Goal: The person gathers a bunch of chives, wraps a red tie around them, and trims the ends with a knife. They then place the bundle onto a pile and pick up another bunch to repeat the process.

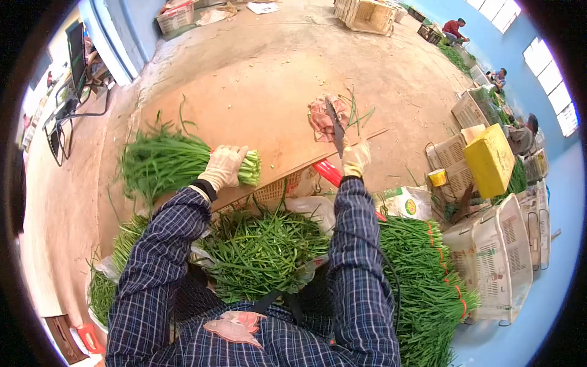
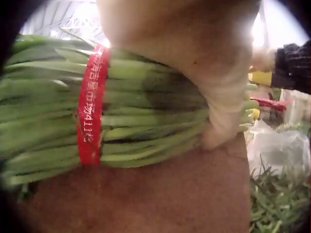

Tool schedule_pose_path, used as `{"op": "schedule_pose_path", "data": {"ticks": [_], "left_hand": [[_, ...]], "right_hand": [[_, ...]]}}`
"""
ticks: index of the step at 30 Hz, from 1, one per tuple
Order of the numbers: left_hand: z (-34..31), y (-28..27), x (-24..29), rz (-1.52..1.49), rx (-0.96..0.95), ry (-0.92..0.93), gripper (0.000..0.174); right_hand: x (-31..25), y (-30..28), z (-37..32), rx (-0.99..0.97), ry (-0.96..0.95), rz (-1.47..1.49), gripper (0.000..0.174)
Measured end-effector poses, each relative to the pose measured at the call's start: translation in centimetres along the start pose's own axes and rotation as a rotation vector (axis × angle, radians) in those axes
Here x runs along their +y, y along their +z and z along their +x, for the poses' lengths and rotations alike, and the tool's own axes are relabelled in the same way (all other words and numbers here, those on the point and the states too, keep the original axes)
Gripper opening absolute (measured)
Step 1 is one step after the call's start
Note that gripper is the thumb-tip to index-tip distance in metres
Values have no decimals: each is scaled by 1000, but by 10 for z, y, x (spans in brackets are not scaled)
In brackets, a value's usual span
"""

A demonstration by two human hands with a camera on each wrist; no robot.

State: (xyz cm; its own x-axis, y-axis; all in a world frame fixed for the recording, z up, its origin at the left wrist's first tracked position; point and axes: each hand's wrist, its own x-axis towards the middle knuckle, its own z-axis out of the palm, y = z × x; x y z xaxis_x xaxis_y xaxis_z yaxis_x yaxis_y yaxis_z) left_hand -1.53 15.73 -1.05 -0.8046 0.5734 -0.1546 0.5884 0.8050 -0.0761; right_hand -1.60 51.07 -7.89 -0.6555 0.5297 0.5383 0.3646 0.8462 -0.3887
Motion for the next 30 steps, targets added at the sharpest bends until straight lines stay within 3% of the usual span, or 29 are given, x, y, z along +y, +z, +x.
{"op": "schedule_pose_path", "data": {"ticks": [1, 2, 3, 4, 6, 7, 10, 13, 15, 16, 17, 19, 21, 22, 23, 24, 30], "left_hand": [[1, 0, 0, -45, 60, -75, 87], [2, -2, -3, -87, 119, -151, 86], [5, -9, -3, -73, 113, -157, 86], [10, -15, 0, -80, 2, -218, 93], [18, -18, 4, -65, -147, -281, 114], [19, -14, 4, -54, -155, -275, 114], [19, -5, 2, 3, -13, -204, 128], [22, -8, 1, -49, -32, -201, 121], [27, -11, -3, -116, -149, -214, 102], [27, -12, -4, -153, -149, -211, 81], [29, -14, -6, -155, -147, -216, 81], [28, -17, -8, -230, -166, -201, 66], [23, -21, -7, -262, -145, -214, 58], [23, -20, -6, -247, -124, -220, 58], [24, -17, -6, -231, -104, -222, 58], [25, -15, -7, -224, -124, -233, 60], [26, -16, -6, -206, -134, -219, 63]], "right_hand": [[13, 16, 5, -1, 5, 15, 58], [7, 12, 11, -192, 36, -68, 57], [-1, 6, 14, -388, 64, -153, 55], [-10, 2, 15, -436, 10, -204, 41], [-10, 23, 17, -462, -57, -209, 34], [-9, 35, 18, -481, -125, -219, 27], [-12, 52, 21, -400, -183, -221, 20], [-19, 21, 22, -438, -209, -198, 21], [-19, 0, 16, -305, 12, 138, 23], [-20, -16, 8, -294, 74, 254, 27], [-14, -19, -4, -304, 110, 299, 30], [-55, -75, -40, -588, 384, 724, 30], [-76, -80, -96, -781, 410, 1022, 33], [-96, -95, -114, -881, 359, 1027, 33], [-102, -80, -140, -840, 241, 781, 34], [-113, -80, -152, -701, -16, 582, 35], [-139, -75, -192, -580, -346, 183, 64]]}}
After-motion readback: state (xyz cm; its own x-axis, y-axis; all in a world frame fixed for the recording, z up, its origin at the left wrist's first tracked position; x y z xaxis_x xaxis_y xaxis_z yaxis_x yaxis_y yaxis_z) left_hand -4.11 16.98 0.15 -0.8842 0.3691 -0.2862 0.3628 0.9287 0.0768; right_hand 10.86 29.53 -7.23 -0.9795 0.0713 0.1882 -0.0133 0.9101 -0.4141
